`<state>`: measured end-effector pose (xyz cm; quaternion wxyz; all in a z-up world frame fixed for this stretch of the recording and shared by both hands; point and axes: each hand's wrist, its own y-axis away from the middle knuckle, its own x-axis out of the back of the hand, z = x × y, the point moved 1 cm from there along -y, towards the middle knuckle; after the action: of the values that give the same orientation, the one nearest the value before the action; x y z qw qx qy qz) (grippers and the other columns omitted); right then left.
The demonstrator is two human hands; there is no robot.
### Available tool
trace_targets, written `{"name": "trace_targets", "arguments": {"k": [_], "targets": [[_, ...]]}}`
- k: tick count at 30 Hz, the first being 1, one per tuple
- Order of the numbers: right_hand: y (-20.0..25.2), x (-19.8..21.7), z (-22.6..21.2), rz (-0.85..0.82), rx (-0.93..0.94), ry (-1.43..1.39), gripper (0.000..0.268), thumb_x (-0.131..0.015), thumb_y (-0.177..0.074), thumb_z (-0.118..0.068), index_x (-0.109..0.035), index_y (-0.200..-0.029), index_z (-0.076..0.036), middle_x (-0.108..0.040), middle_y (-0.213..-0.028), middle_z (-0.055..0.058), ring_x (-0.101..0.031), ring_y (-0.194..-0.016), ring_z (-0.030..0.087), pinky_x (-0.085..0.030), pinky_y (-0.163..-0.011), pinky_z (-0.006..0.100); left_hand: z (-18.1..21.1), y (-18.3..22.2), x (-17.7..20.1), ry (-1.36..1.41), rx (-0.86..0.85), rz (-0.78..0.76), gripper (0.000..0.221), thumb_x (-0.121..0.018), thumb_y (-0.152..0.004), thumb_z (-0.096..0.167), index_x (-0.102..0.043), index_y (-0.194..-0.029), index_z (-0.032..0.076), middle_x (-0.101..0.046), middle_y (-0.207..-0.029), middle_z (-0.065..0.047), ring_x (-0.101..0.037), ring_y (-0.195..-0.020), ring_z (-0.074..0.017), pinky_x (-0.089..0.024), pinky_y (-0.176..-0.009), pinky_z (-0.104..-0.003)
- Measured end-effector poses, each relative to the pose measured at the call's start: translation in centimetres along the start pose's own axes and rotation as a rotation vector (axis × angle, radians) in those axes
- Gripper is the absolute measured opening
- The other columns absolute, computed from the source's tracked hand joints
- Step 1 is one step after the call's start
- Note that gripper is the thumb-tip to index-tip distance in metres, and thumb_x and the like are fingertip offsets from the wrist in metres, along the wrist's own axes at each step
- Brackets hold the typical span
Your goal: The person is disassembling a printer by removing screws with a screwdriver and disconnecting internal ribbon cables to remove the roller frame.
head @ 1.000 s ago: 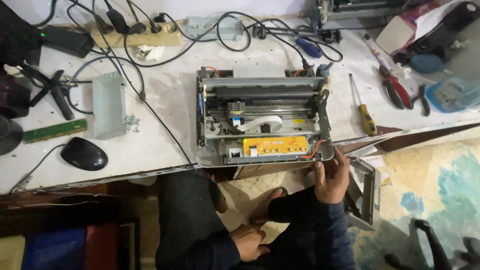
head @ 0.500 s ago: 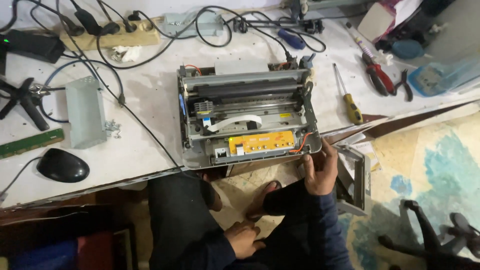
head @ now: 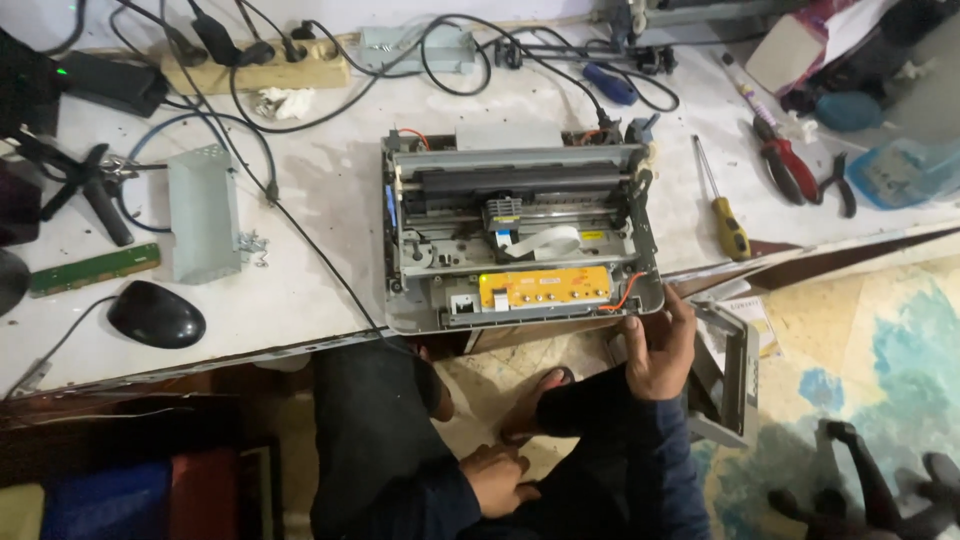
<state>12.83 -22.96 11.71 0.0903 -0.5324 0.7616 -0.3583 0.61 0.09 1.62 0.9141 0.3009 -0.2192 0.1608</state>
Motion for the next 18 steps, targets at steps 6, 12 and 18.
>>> {"name": "trace_targets", "arguments": {"k": [6, 12, 18], "targets": [[-0.4, -0.1, -1.0, -0.036, -0.099, -0.087, 0.052, -0.062, -0.103, -0.019, -0.043, -0.146, 0.004, -0.059, -0.132, 0.024, -0.069, -0.110, 0.031, -0.059, -0.091, 0.038, 1.1, 0.8, 1.5, -0.033, 0.108, -0.142, 0.066, -0.035, -0.109, 0.055, -0.052, -0.133, -0.004, -0.057, -0.133, -0.027, -0.052, -0.120, -0.0468, -0.036, -0.103, -0.060], [-0.1, -0.3, -0.7, -0.029, -0.099, -0.120, 0.053, -0.063, -0.102, -0.017, -0.041, -0.144, 0.007, -0.059, -0.129, 0.026, -0.068, -0.109, 0.032, -0.061, -0.086, 0.039, 1.1, 0.8, 0.8, -0.064, 0.134, -0.089, 0.067, -0.037, -0.109, 0.056, -0.057, -0.129, -0.005, -0.058, -0.131, -0.027, -0.053, -0.119, -0.0472, -0.039, -0.101, -0.060], [0.1, 0.0, -1.3, -0.018, -0.154, -0.067, 0.058, -0.067, -0.099, -0.015, -0.040, -0.146, 0.006, -0.058, -0.135, 0.027, -0.068, -0.115, 0.034, -0.059, -0.094, 0.039, 1.1, 0.8, 0.8, -0.003, 0.235, -0.145, 0.077, -0.036, -0.104, 0.062, -0.053, -0.140, -0.004, -0.049, -0.146, -0.028, -0.044, -0.134, -0.0454, -0.035, -0.109, -0.056]]}}
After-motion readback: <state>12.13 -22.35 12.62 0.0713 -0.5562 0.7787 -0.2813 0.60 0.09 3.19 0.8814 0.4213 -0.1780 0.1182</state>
